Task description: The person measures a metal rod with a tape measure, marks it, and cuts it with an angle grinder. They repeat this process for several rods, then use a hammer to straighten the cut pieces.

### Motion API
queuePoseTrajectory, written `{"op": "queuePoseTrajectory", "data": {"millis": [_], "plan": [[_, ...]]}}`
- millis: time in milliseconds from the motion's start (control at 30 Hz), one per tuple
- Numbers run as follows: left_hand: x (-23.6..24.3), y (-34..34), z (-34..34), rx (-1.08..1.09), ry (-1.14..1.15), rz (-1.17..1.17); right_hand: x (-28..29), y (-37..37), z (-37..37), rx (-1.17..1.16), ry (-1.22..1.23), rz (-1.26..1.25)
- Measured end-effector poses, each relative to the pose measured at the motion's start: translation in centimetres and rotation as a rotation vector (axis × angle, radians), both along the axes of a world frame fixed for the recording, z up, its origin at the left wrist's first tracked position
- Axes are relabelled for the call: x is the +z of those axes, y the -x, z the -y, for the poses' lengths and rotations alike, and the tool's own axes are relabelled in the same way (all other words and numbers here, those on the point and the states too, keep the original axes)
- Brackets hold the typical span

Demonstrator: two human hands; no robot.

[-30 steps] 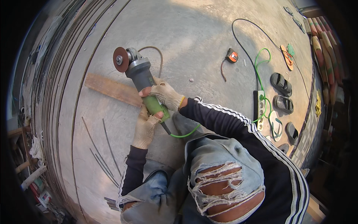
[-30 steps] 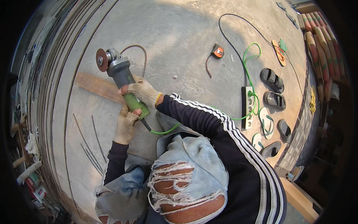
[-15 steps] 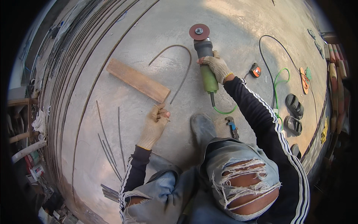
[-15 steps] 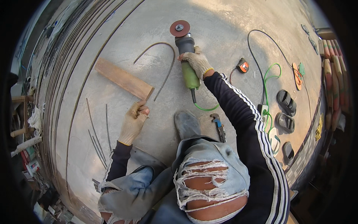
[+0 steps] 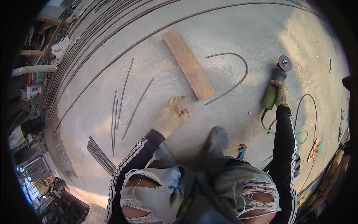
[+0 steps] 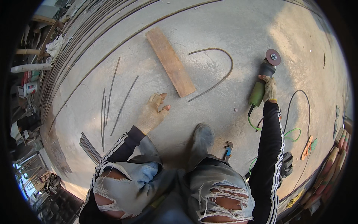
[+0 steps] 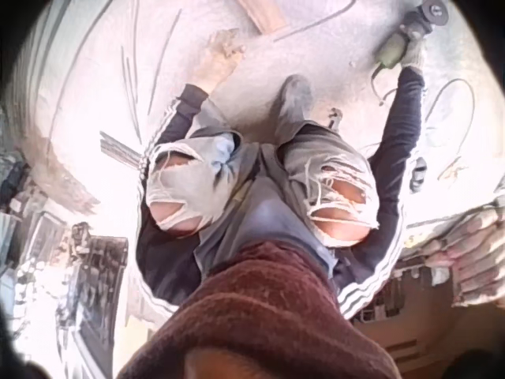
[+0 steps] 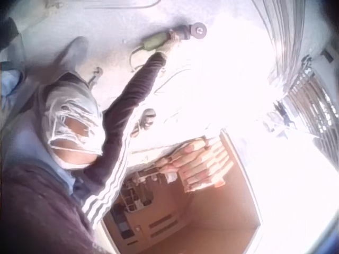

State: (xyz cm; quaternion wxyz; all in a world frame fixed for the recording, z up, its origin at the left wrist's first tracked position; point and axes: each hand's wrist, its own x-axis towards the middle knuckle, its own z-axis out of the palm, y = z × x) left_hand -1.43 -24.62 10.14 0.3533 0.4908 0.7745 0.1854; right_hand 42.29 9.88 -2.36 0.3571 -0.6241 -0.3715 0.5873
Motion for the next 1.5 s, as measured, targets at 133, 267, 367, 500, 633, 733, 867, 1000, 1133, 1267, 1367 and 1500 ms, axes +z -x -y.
{"op": "queuePoseTrajectory", "data": {"millis": [133, 267, 367, 500, 633, 733, 867, 1000, 1133, 1267, 1367, 1500], "plan": [[-1.6, -0.9, -1.9, -0.311, -0.304, -0.251, -1.5, -1.1, 0.2, 0.151, -0.275, 0.193], [-4.2, -1.7, -6.1, -0.586, -0.433, -0.364, -1.7, -0.4, 0.0, 0.131, -0.224, 0.2], [-6.0, -1.2, -8.4, -0.701, -0.379, -0.559, -0.4, 0.0, 0.6, 0.089, -0.24, 0.417], [-6.3, -0.3, -8.2, -0.722, -0.276, -0.518, 1.9, 1.0, 2.3, 0.132, -0.202, 0.465], [-5.5, 2.7, -7.6, -0.682, -0.228, -0.575, 2.6, 1.7, 3.6, 0.146, -0.157, 0.633], [-5.2, 5.1, -6.9, -0.663, -0.208, -0.548, 1.6, 1.5, 3.7, 0.155, -0.265, 0.729], [-5.1, 5.6, -5.2, -0.607, -0.2, -0.535, 0.4, 0.7, 4.1, 0.124, -0.196, 0.415], [-4.9, 4.8, -2.5, -0.395, -0.248, -0.422, 2.1, 1.9, 6.5, 0.042, -0.499, 0.989], [-4.6, 7.7, 4.3, 0.083, -0.337, -0.4, 6.6, 5.9, 11.1, 0.087, -0.707, 0.82], [-5.0, 12.1, 12.3, 0.588, -0.248, -0.411, 9.4, 11.3, 15.1, 0.272, -0.756, 0.616], [-4.9, 14.0, 17.2, 0.659, -0.134, -0.475, 9.8, 15.4, 16.9, 0.439, -0.872, 0.561], [-5.3, 14.7, 18.6, 0.567, -0.042, -0.493, 11.2, 20.3, 19.7, 0.678, -0.919, 0.583]]}}
